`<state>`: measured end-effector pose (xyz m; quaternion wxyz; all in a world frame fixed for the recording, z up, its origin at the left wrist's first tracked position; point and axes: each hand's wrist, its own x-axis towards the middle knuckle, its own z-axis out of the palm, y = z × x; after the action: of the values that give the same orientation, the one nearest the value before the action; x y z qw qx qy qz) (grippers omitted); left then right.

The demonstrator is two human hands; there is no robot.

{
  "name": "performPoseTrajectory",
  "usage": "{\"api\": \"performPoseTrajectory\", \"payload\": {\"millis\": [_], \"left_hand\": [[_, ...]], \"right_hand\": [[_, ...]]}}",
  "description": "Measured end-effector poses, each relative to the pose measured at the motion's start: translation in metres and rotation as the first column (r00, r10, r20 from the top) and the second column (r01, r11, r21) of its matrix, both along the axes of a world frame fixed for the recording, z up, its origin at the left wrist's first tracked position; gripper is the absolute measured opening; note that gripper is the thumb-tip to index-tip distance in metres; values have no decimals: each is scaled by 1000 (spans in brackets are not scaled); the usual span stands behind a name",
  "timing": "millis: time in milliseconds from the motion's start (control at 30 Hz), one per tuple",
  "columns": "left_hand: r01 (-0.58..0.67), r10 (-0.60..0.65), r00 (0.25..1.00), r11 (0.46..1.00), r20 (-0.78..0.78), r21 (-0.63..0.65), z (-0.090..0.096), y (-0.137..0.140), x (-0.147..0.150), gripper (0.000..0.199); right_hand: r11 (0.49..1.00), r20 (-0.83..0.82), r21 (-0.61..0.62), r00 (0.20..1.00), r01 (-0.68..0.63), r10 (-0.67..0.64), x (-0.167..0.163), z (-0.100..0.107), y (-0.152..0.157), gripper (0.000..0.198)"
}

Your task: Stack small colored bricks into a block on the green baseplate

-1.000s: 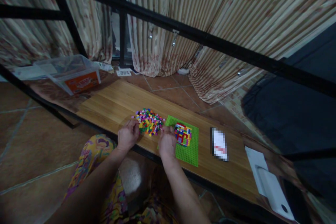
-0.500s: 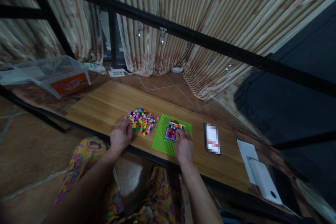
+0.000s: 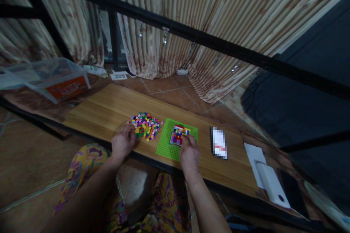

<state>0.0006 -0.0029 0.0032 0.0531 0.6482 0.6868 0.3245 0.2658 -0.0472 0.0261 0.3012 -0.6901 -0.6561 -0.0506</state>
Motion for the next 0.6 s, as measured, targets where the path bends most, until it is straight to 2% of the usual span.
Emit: {"api": "performPoseTrajectory", "payload": {"millis": [367, 600], "left_hand": [[5, -5, 1000, 1000, -5, -7, -1, 0, 0, 22], [35, -35, 999, 999, 30, 9, -2, 1, -2, 23]], "right_hand": [[998, 24, -60, 999, -24, 26, -2, 0, -2, 37], [996, -73, -49, 995, -74, 71, 0, 3, -1, 37]]}}
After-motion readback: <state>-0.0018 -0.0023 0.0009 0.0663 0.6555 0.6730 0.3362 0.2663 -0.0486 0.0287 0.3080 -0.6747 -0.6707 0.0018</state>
